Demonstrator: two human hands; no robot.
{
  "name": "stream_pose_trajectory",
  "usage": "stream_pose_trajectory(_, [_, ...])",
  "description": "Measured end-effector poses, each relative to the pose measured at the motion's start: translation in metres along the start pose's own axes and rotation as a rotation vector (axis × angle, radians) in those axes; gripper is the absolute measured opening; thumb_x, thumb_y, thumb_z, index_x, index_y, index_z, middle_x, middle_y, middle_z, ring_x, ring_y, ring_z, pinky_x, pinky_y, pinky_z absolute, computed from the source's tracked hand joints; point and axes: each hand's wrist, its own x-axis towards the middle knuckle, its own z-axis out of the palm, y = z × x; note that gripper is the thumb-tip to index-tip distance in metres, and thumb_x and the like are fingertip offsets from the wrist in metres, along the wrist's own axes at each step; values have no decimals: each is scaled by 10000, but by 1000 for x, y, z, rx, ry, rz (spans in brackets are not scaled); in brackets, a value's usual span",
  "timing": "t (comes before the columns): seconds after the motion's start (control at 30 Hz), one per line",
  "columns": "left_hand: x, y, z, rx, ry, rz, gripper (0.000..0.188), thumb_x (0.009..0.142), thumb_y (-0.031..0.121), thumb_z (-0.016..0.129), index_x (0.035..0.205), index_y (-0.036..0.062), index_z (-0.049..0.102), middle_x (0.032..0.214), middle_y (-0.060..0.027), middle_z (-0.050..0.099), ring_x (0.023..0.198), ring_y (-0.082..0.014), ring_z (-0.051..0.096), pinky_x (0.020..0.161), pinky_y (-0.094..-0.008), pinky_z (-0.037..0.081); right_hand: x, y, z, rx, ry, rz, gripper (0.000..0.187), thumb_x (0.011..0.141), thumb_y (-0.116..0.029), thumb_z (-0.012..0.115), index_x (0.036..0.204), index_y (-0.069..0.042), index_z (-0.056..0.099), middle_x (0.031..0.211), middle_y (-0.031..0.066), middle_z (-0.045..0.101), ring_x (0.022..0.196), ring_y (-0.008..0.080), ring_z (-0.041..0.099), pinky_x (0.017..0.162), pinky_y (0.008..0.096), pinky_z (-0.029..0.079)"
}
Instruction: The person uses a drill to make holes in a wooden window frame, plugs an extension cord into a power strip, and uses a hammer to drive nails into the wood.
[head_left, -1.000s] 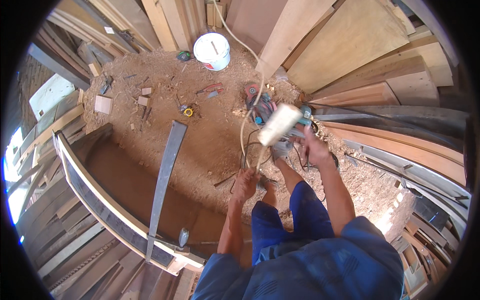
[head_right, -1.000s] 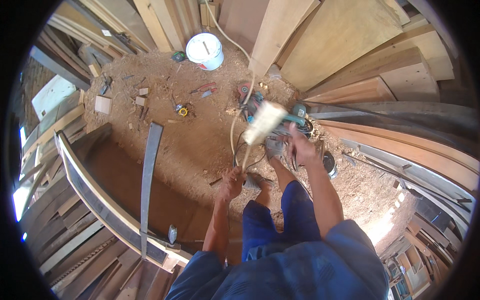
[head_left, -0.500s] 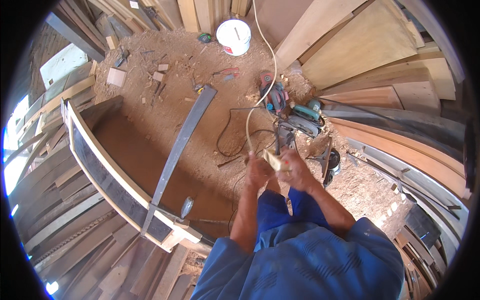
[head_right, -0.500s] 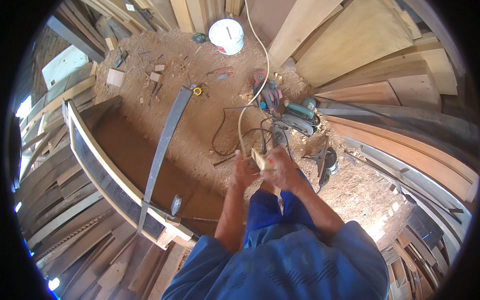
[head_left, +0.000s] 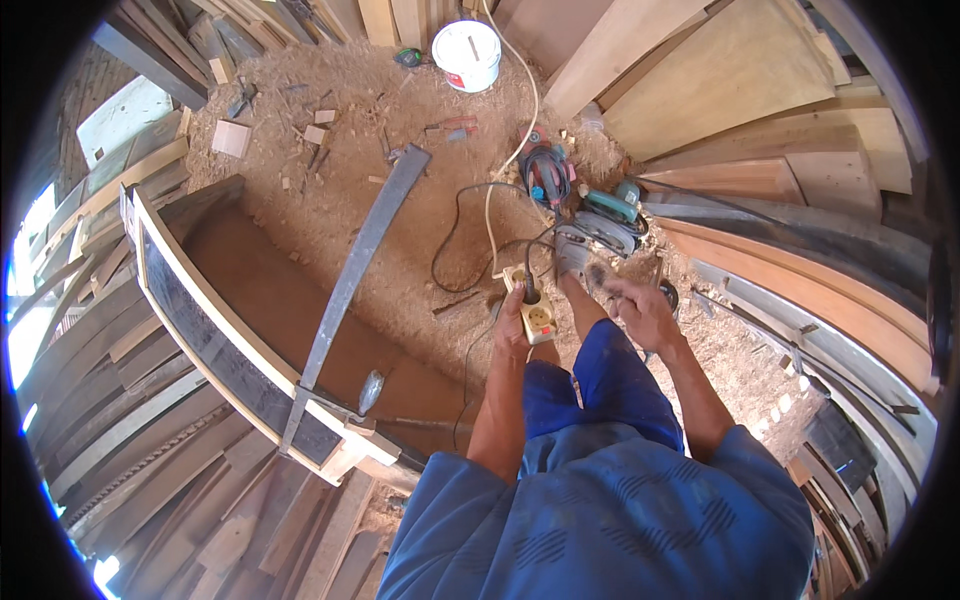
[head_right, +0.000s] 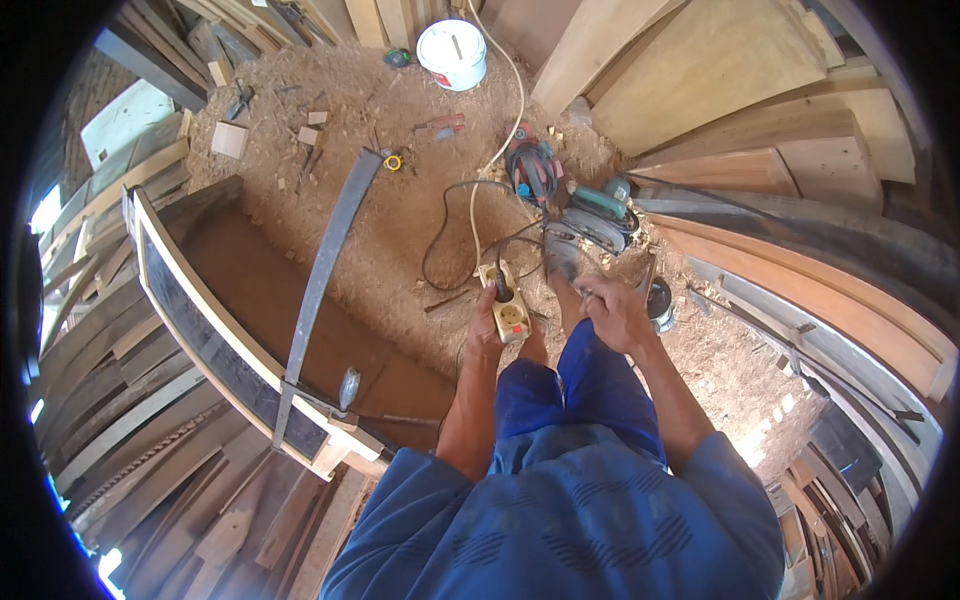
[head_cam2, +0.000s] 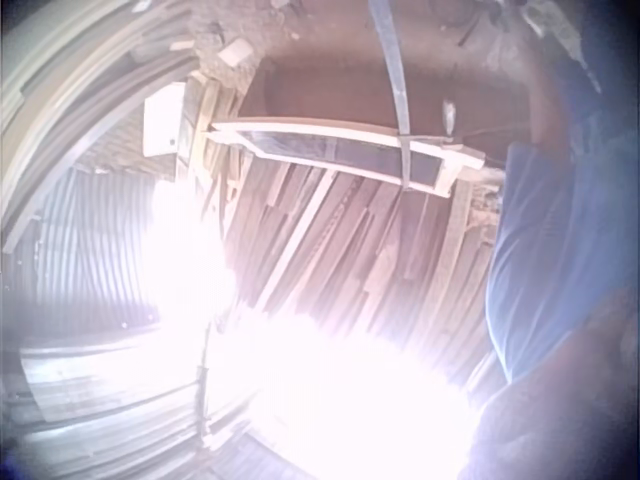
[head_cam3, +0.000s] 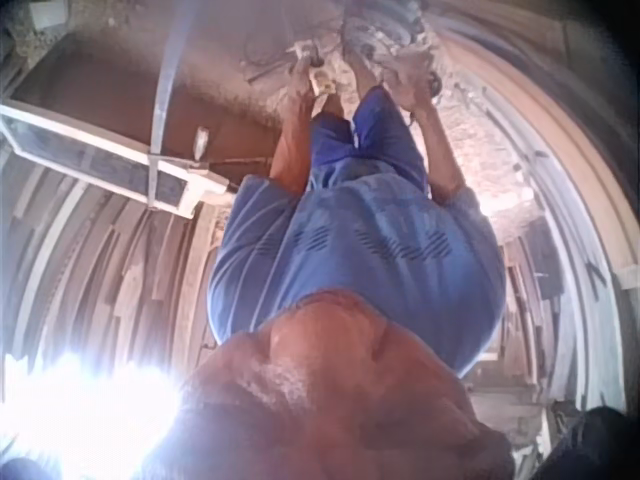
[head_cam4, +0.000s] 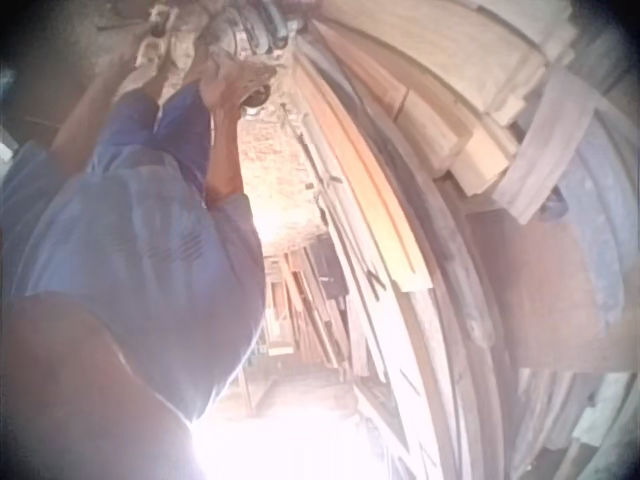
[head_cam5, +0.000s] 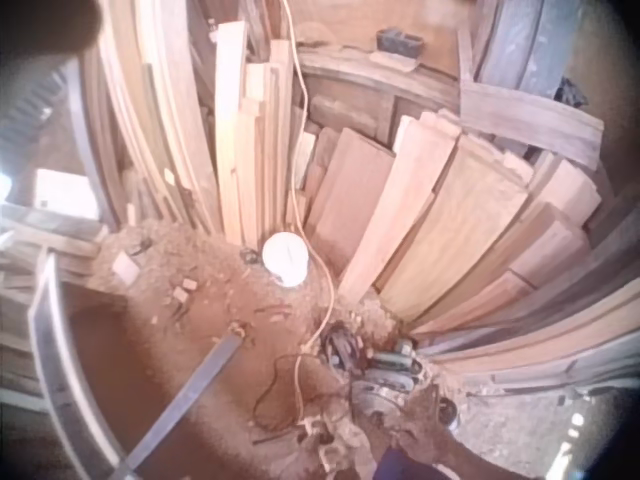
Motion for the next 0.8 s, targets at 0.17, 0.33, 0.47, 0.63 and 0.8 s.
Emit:
stream_pose_trajectory(0.17, [2,-16,-10,-93,-123,-156,316,946,297,675,1132,45,628,944,-78,690,843,-226,691,742,-411,595,-27,9,32,-34,-337,-131,300,859,-6,509,1130,28,632,931,170,703,841,266,704,772,374,546])
stream_pose_trajectory(0.33, [1,-30,-19,-24,-62,-43,297,945,269,658,1146,55,610,938,-73,687,802,-202,686,704,-360,595,-27,-21,66,-322,-453,-171,322,906,-201,610,1198,-69,636,987,131,697,1021,352,651,869,448,527])
stream_pose_trajectory(0.47, [5,-26,-39,-30,-117,-55,344,943,312,639,1149,37,610,940,-96,687,812,-232,690,715,-382,599,-23,12,76,-451,-480,-439,237,922,-172,591,1104,-57,693,979,149,707,984,353,663,864,451,526])
stream_pose_trajectory(0.63, [11,-20,-61,12,-104,2,427,1006,434,530,1208,62,590,1014,-119,684,873,-265,690,757,-441,598,-11,-14,57,-261,-223,-136,207,916,-70,554,1062,-16,692,987,226,686,951,380,657,862,428,514])
stream_pose_trajectory(0.8, [8,-15,-48,211,-114,-11,575,1035,592,392,1274,100,568,1031,-47,658,872,-170,646,723,-346,555,-5,31,98,-218,-220,-110,200,904,-100,592,1049,-5,691,1001,233,687,965,379,672,836,454,514])
